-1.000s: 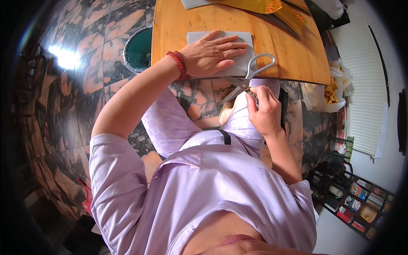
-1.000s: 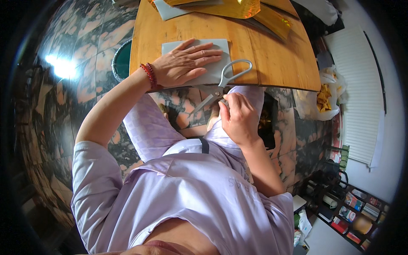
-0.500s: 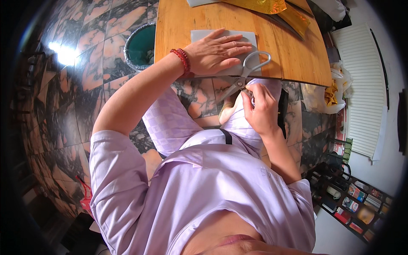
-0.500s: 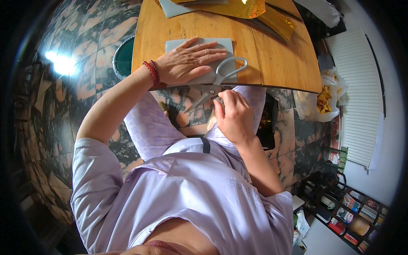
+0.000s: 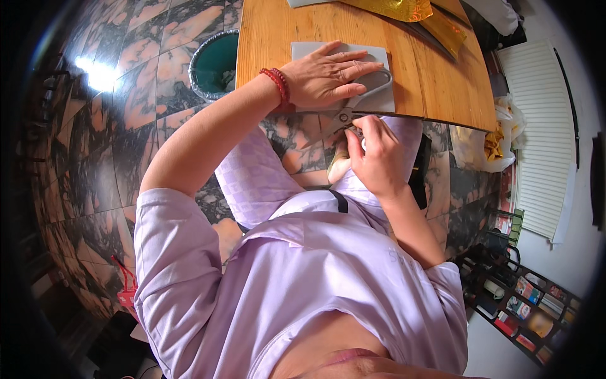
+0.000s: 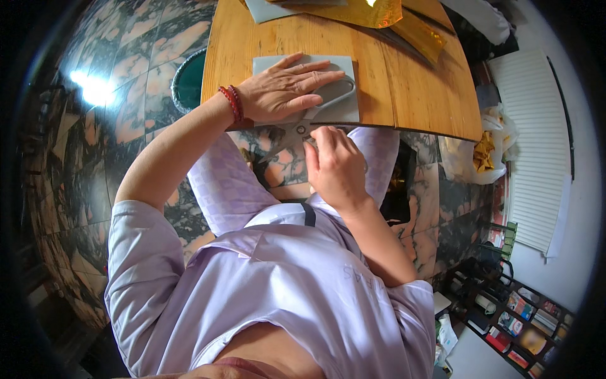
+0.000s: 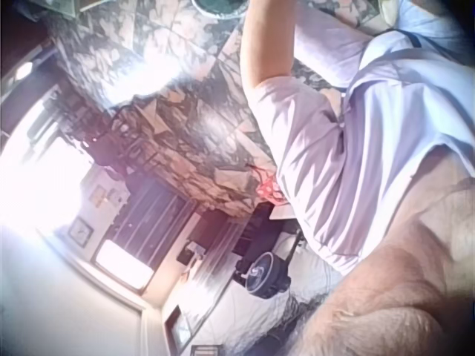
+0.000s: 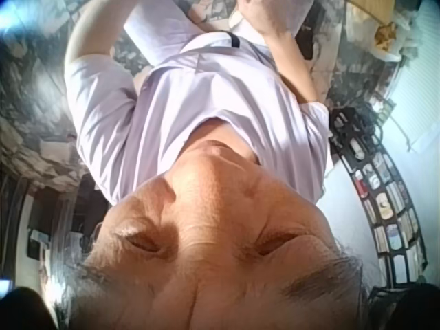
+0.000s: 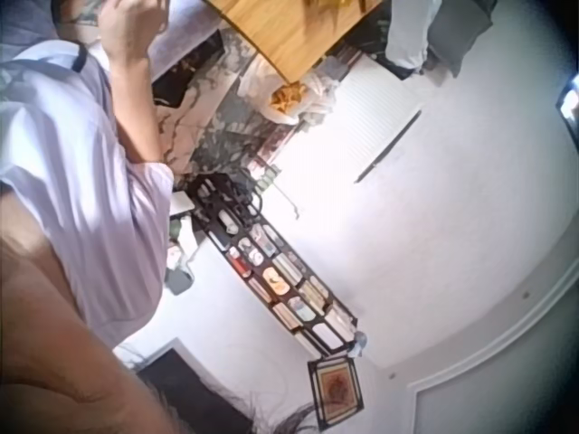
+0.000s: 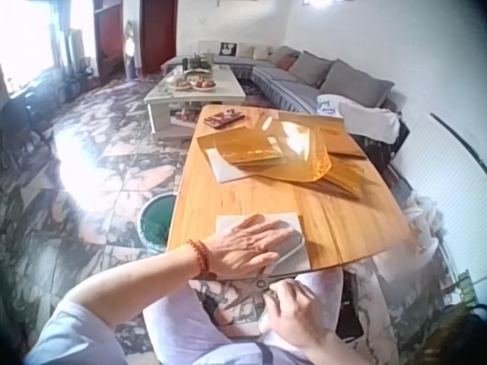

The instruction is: The person folds a grey card by hand and then covers it with a gold holographic sheet. They use scissors to trim the excess gold material and fold the edges of the sheet over the card.

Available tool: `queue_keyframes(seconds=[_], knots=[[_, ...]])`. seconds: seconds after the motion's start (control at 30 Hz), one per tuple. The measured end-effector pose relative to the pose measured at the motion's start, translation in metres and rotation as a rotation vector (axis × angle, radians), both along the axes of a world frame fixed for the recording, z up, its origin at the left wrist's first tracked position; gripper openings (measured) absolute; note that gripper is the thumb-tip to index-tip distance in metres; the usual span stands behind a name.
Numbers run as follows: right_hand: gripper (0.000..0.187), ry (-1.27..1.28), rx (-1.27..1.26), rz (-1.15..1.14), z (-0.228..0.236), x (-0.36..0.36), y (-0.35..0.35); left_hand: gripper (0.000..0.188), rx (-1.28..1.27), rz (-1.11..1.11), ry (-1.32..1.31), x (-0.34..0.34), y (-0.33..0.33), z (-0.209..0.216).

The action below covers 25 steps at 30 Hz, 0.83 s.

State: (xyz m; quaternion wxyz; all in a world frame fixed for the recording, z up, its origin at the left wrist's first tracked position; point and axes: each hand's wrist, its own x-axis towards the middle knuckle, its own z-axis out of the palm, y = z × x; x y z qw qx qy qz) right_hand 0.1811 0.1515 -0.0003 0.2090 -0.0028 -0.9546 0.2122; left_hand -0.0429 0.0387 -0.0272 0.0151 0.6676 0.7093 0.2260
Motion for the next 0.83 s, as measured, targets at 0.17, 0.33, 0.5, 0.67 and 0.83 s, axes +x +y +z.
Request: queue_keyframes(seconds=[0.17, 0.33, 0.5, 0.67, 0.83], knots=[[0.021, -0.016, -0.021, 0.049, 0.0, 0.006, 0.001, 0.071, -0.004, -0.017, -0.048, -0.003, 0.002, -0.001], [0.021, -0.025, -0.024, 0.035, 0.004, -0.002, -0.006, 0.071, 0.017, -0.012, -0.049, -0.002, 0.002, -0.002], [0.02, -0.033, -0.006, 0.099, 0.002, 0.007, -0.002, 0.072, 0.018, -0.01, -0.041, -0.002, 0.002, -0.002], [0.02, -0.031, 0.005, 0.185, 0.002, 0.026, -0.001, 0.073, 0.011, -0.025, -0.018, -0.003, 0.001, -0.004], [0.025, 0.025, -0.014, 0.204, 0.002, 0.049, 0.024, 0.076, -0.061, -0.039, -0.005, -0.003, 0.004, 0.001]])
